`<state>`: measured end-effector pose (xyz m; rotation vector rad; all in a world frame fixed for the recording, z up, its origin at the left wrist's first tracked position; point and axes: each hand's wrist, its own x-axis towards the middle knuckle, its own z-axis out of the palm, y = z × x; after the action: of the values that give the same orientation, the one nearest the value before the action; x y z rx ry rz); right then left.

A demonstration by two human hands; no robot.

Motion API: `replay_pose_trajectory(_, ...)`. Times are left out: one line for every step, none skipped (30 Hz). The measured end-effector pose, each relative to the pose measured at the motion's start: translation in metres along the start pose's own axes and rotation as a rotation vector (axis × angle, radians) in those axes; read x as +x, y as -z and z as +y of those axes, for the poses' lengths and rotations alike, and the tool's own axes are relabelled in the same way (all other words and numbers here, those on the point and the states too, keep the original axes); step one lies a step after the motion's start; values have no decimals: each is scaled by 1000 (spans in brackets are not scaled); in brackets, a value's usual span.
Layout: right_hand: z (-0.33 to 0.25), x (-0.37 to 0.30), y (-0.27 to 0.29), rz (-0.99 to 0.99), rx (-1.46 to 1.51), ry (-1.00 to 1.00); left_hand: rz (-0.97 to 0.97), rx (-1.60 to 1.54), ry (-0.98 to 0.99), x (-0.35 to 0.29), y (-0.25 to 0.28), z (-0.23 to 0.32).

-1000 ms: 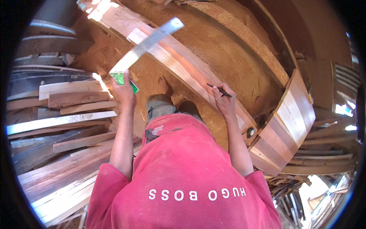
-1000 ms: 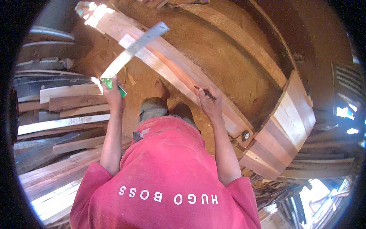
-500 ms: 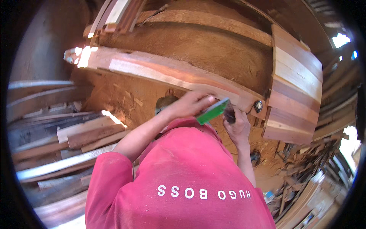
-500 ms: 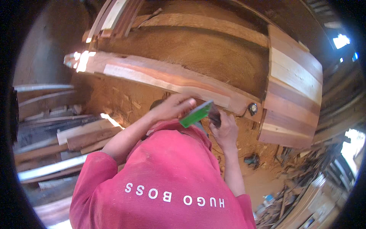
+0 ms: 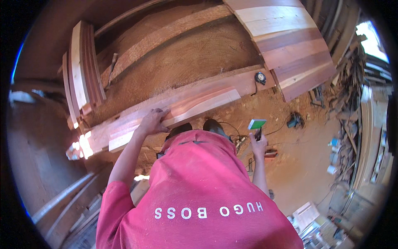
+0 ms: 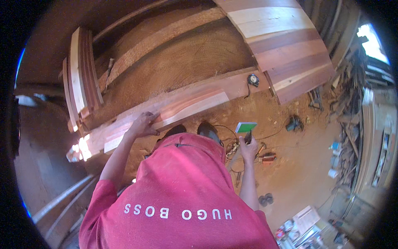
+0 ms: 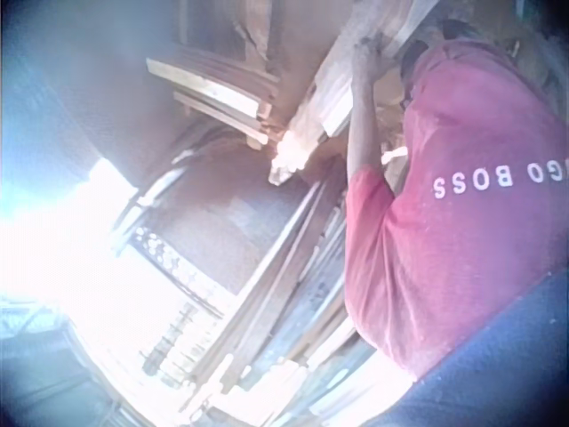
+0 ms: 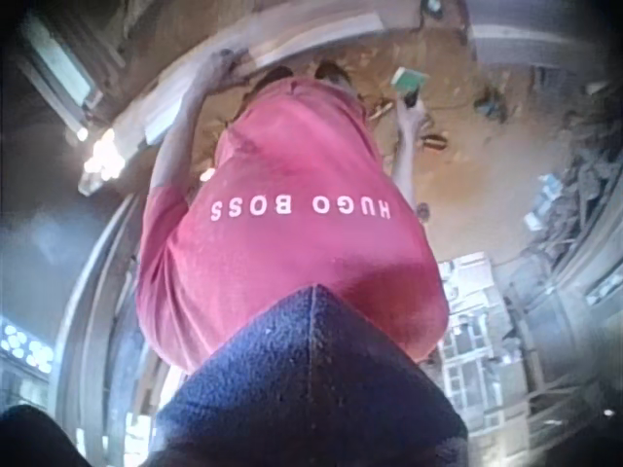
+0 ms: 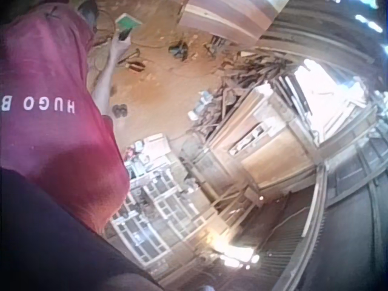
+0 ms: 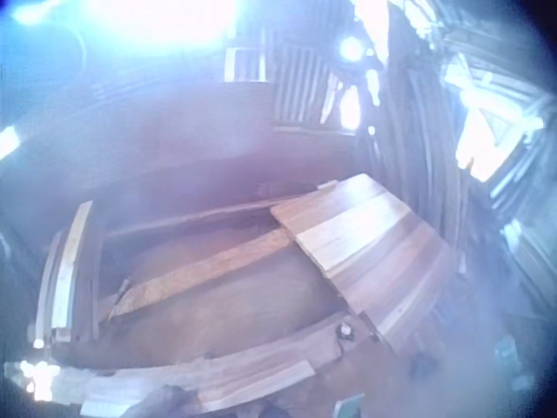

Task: The person holds a wooden plank and uses a combination square and a pen to mark lines on the wood.

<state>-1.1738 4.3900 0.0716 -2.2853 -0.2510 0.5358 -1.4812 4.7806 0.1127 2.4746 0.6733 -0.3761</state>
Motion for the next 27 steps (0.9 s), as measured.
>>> replay_pose_trajectory(-9,-8,-8,41,-29,37,-11,15,-21,5,6,-16)
replay_pose_trajectory(-18,-18,-14,81,-63,71,-71,-201,-51,12,14,-36)
replay_pose_trajectory(-29,-26,-19,92,-58,53,-134,-420,-70,17,21,-52)
replay_pose_trajectory(-41,-33,-24,77,-66,34,-221,-607,59,23,24,-66)
replay_pose_trajectory(-46,-41,-26,75,-78,8,-244,-600,39,25,25,-60)
replay_pose_trajectory(-47,-47,-31,161,-96,78,-78,-438,43,26,29,-43)
replay_pose_trajectory(-50,-51,-34,178,-92,63,93,-276,48,25,29,-27)
replay_pose_trajectory(-54,-53,-36,107,-91,26,234,83,-19,23,21,-18)
replay_pose_trajectory(-58,-56,-41,35,-86,-11,225,90,-31,25,20,-22)
replay_pose_trajectory(-62,-58,-49,43,-79,-22,223,90,-17,28,19,-26)
replay_pose_trajectory(-66,-62,-57,145,-82,119,216,85,-1,30,18,-30)
replay_pose_trajectory(-71,-66,-64,246,-86,261,204,87,-9,33,19,-35)
replay_pose_trajectory(-76,-69,-69,248,-88,249,154,57,13,38,21,-41)
replay_pose_trajectory(-91,-71,-66,158,-94,122,105,22,34,42,20,-43)
replay_pose_trajectory(-102,-70,-67,67,-93,-2,99,25,27,42,21,-40)
replay_pose_trajectory(-106,-68,-71,70,-93,-8,43,5,27,39,21,-36)
replay_pose_trajectory(-110,-64,-74,80,-62,53,-12,-14,24,37,22,-33)
replay_pose_trajectory(-116,-61,-79,84,-31,114,-17,-12,24,31,18,-35)
replay_pose_trajectory(-122,-54,-84,81,-29,110,-66,-80,19,26,10,-38)
replay_pose_trajectory(-132,-48,-88,151,-138,273,-116,-150,18,21,3,-39)
replay_pose_trajectory(-140,-42,-91,219,-251,433,-127,-153,23,18,-4,-38)
replay_pose_trajectory(-149,-34,-96,209,-255,425,0,34,-33,17,-10,-37)
replay_pose_trajectory(-156,-26,-102,168,-286,392,124,222,-88,17,-15,-34)
replay_pose_trajectory(-163,-15,-108,128,-316,362,115,218,-82,20,-11,-26)
replay_pose_trajectory(-170,-4,-113,118,-320,357,144,132,-51,24,-5,-19)
replay_pose_trajectory(-178,6,-119,108,-347,428,177,49,-13,29,5,-10)
replay_pose_trajectory(-183,18,-126,103,-375,495,170,47,-9,38,11,1)
